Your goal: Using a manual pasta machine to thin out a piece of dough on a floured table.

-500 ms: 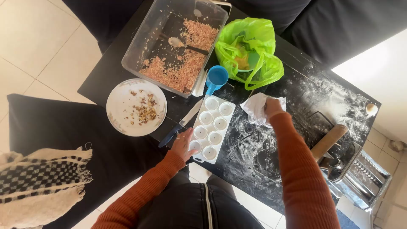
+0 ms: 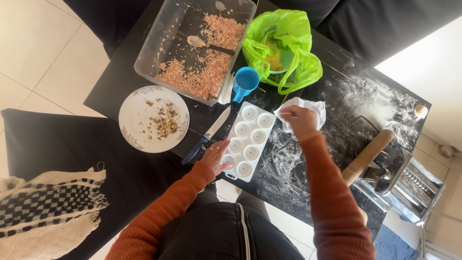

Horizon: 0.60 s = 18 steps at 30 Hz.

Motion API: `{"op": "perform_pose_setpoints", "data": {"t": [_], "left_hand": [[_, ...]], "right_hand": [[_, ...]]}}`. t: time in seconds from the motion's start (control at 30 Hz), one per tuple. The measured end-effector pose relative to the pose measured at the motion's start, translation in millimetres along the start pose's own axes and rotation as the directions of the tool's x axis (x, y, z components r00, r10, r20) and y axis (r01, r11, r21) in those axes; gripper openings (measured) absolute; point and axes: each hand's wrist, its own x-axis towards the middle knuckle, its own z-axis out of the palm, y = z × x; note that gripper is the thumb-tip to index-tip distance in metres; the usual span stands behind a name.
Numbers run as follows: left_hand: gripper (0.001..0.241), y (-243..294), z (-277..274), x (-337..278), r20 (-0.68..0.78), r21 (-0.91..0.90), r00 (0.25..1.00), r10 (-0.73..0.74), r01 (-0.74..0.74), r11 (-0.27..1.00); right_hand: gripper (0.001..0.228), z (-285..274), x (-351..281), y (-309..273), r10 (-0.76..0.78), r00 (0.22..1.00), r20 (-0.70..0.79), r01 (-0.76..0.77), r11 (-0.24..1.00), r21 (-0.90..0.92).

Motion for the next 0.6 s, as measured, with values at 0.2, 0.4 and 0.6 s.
{"op": "perform_pose_setpoints", "data": {"t": [0.2,0.4,0.6], "left_hand": [[0.085,-15.7,1.6,-12.0,-0.167,-0.002,0.985,0.032,-0.033,0.999],[0.080,-20.0,1.7,-24.0,-0.239,-0.018,0.970,0.040,-0.046,0.999],[0.077,-23.6,4.6,-29.4,-0.297,-0.027,0.954,0.046,-0.057,0.998]], "right_hand": [[0.012,64.8,30.6,1.1,-0.154,0.985,-0.072,0.161,0.981,0.105],[0.012,85.9,50.4,15.0,-0.248,0.946,-0.210,0.278,0.952,0.128],[0.010,61.3,31.7,-22.3,-0.105,0.991,-0.081,0.111,0.992,0.066]]}}
